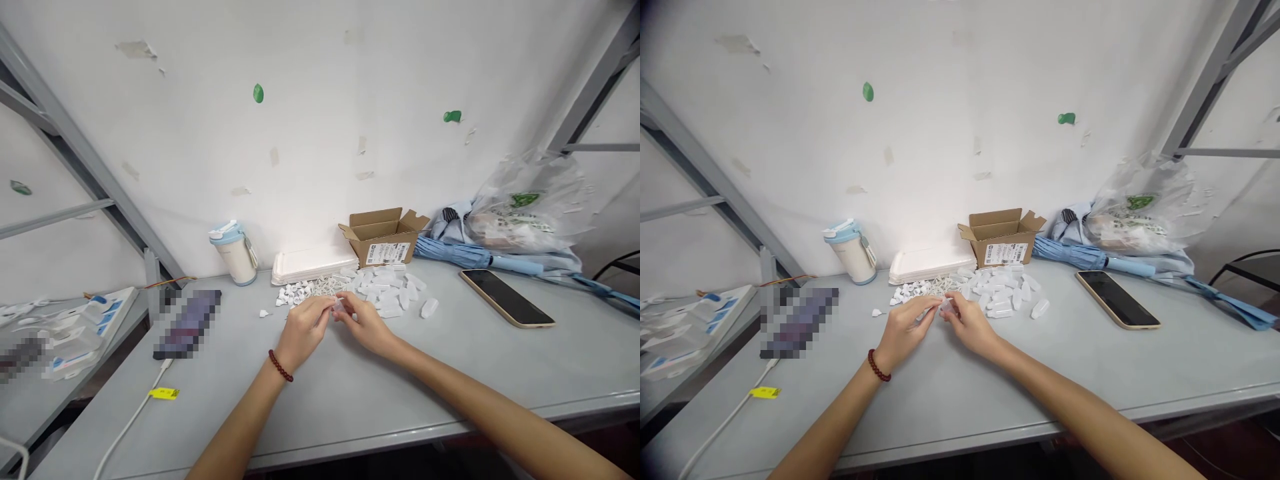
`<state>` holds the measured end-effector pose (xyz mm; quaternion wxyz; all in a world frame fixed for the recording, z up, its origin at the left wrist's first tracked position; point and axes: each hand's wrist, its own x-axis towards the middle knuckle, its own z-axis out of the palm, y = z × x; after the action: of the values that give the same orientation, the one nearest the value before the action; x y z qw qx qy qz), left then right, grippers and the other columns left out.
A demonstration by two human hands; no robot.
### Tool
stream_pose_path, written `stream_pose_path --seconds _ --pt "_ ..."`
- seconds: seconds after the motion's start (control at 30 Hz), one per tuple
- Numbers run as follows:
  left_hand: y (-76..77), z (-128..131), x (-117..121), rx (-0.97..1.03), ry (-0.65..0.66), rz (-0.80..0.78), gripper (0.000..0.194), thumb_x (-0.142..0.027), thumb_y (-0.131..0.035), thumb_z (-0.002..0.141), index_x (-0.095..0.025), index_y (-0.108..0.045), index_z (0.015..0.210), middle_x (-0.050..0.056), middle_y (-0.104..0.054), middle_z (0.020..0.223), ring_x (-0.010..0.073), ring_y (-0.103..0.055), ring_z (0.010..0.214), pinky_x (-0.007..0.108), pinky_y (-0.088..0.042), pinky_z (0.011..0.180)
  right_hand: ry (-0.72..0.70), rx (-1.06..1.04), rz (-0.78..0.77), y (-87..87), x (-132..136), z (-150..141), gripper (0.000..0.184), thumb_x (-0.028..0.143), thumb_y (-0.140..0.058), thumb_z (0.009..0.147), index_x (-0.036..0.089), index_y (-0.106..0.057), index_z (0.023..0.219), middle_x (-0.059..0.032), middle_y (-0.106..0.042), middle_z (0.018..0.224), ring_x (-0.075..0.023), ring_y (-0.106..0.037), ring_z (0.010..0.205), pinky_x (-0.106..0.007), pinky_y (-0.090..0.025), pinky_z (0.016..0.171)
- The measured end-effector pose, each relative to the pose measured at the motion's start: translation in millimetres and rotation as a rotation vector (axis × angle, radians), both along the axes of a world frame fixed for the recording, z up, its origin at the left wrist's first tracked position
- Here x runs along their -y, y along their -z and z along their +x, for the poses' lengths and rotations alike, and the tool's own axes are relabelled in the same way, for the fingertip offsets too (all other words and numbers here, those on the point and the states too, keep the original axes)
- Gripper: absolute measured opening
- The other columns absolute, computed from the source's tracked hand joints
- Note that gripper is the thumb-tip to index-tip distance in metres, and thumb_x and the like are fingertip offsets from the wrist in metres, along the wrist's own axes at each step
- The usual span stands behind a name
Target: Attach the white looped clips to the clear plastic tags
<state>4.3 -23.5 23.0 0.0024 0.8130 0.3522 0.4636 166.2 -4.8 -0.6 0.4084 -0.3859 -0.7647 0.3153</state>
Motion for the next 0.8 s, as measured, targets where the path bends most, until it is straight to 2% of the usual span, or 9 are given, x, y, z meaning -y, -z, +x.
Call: stream_pose_path --seconds 0.2,0.33,0.4,0.53,0.67,0.8 --pt "-5.0 1.5 2.4 0.120 -0.062 -0.126 0.017 -0.015 -0.049 0.084 -0.020 -0.065 0.084 0.003 -0.071 0.084 0.0160 -0.066 0.078 0.029 -0.055 0.071 -0.116 -0.165 -0.181 -0.7 1.5 -1.2 0.023 0.029 -0.045 0.088 0.019 -0.042 0.108 -0.0066 -0.067 0.086 -0.0188 -0.064 0.084 -0.037 -0.046 0.079" --pt "-3.8 0.9 1.2 0.185 -0.069 -0.195 0.014 -0.018 -0.051 0.083 -0.019 -0.064 0.088 0.005 -0.069 0.090 0.0163 -0.064 0.079 0.030 -0.055 0.070 -0.234 -0.407 -0.333 -1.3 -2.8 -0.7 0.025 0.038 -0.053 0.084 0.021 -0.046 0.102 -0.0060 -0.068 0.091 -0.0188 -0.064 0.089 -0.039 -0.044 0.087" --pt "-3.0 0.5 0.5 0.152 -0.054 -0.218 0.018 -0.019 -0.055 0.082 -0.020 -0.062 0.098 0.007 -0.066 0.101 0.0187 -0.063 0.089 0.033 -0.055 0.076 -0.281 -0.501 -0.432 -3.3 -4.7 0.5 0.029 0.041 -0.058 0.080 0.021 -0.049 0.099 -0.0063 -0.069 0.089 -0.0197 -0.064 0.089 -0.040 -0.045 0.088" --pt "-1.4 0.5 -0.1 -0.026 -0.001 -0.234 0.040 -0.021 -0.064 0.076 -0.023 -0.054 0.115 0.008 -0.060 0.116 0.0238 -0.052 0.111 0.042 -0.046 0.094 -0.378 -0.602 -0.606 -7.3 -5.4 2.4 0.033 0.040 -0.064 0.076 0.020 -0.054 0.100 -0.0091 -0.069 0.094 -0.0224 -0.064 0.094 -0.041 -0.046 0.087" --pt "1.1 1.0 -0.5 -0.120 0.032 -0.214 0.048 -0.021 -0.065 0.076 -0.023 -0.049 0.121 0.008 -0.057 0.120 0.0249 -0.049 0.114 0.046 -0.042 0.097 -0.432 -0.662 -0.697 -10.7 -3.8 2.7 0.030 0.037 -0.063 0.077 0.018 -0.056 0.099 -0.0106 -0.067 0.097 -0.0240 -0.063 0.097 -0.039 -0.047 0.084" --pt "0.8 1.8 0.7 -0.159 0.009 -0.180 0.046 -0.018 -0.062 0.078 -0.022 -0.048 0.121 0.008 -0.057 0.119 0.0241 -0.048 0.113 0.044 -0.042 0.096 -0.418 -0.641 -0.708 -12.5 -3.2 2.7 0.028 0.037 -0.061 0.078 0.017 -0.056 0.097 -0.0107 -0.067 0.094 -0.0240 -0.064 0.092 -0.040 -0.047 0.085"
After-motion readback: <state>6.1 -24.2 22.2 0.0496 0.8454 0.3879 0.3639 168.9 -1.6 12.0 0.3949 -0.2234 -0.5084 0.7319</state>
